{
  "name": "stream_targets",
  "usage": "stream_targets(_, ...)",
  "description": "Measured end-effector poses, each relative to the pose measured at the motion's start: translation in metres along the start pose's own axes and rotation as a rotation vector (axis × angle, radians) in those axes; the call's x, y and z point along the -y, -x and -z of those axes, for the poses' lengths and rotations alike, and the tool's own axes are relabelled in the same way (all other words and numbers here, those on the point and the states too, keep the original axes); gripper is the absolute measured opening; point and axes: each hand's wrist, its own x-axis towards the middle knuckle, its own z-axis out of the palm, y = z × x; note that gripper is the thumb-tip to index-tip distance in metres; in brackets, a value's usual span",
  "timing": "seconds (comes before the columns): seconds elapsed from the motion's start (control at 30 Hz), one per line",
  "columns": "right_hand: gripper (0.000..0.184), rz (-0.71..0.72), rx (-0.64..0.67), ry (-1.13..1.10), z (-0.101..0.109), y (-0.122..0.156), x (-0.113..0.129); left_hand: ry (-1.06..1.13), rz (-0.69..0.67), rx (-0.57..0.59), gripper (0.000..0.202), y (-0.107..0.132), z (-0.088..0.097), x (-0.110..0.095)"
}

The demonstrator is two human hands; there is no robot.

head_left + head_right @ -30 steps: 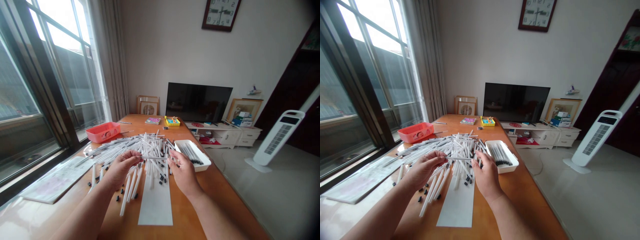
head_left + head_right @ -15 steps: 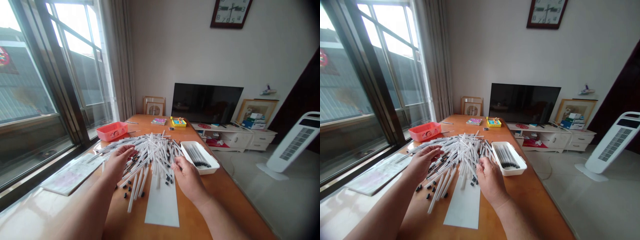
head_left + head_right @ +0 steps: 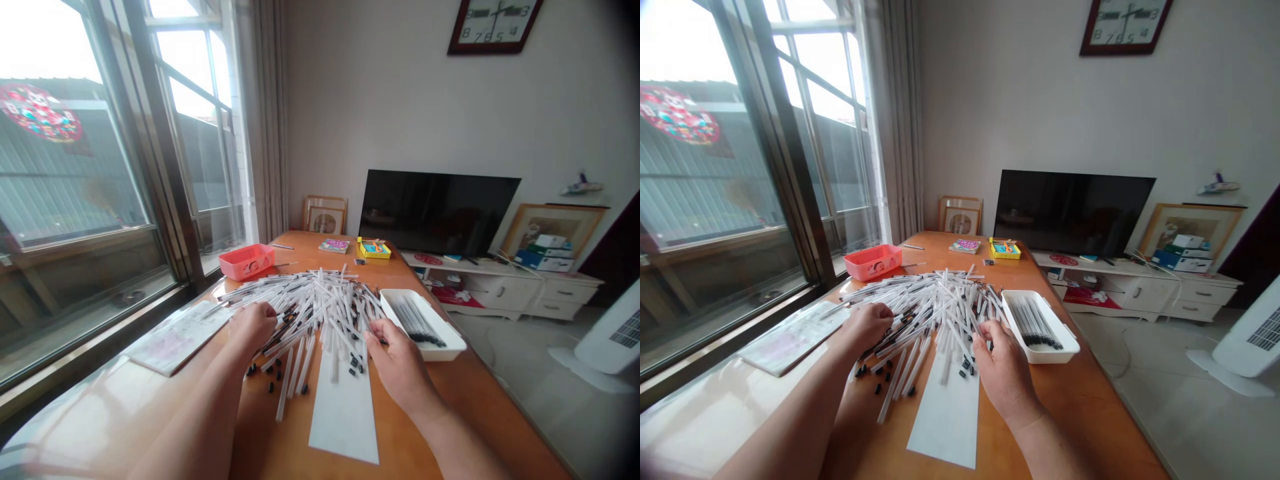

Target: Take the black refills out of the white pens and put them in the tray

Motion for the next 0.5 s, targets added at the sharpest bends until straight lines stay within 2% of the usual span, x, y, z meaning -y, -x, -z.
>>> stream_targets(0.17,0.015,-0.013,-0.005,-0.005,-0.001,0.000,0.000,-0.094,-0.025,-0.026,0.016,0.003,-0.005,-0.004)
stream_targets(0.5,0.014,0.007,-0.022,-0.020,-0.002,-0.001,0.000,-0.111,-0.156,-0.123,0.015,0.002,-0.018,-0.005)
